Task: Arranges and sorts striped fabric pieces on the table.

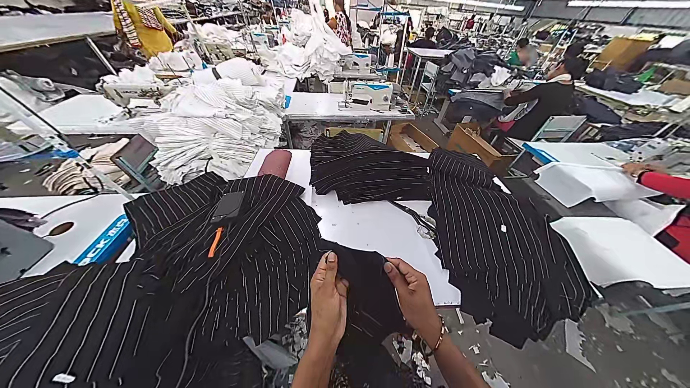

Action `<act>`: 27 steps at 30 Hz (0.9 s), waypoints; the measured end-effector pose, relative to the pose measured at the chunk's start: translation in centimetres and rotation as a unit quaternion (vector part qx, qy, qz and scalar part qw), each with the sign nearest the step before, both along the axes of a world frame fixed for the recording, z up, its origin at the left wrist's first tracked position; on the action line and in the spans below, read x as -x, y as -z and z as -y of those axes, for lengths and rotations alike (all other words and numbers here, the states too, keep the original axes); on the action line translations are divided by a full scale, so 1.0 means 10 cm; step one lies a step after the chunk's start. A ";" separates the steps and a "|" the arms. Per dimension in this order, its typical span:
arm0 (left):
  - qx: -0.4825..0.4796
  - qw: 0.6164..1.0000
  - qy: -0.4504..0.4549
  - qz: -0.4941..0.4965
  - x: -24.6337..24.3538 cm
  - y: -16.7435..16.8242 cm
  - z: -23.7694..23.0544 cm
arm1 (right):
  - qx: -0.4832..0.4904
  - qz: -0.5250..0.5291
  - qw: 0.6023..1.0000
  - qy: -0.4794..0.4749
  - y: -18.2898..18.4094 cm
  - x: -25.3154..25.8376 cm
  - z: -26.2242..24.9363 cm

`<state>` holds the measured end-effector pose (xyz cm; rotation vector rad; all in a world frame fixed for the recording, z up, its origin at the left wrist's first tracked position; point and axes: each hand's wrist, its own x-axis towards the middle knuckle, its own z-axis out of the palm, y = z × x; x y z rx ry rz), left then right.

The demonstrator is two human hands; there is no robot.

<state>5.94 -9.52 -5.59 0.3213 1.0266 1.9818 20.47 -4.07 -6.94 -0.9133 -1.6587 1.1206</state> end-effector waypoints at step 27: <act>0.180 0.767 -0.015 -0.616 0.99 0.15 0.36 | -0.182 0.247 0.947 0.097 -0.62 -1.29 -0.92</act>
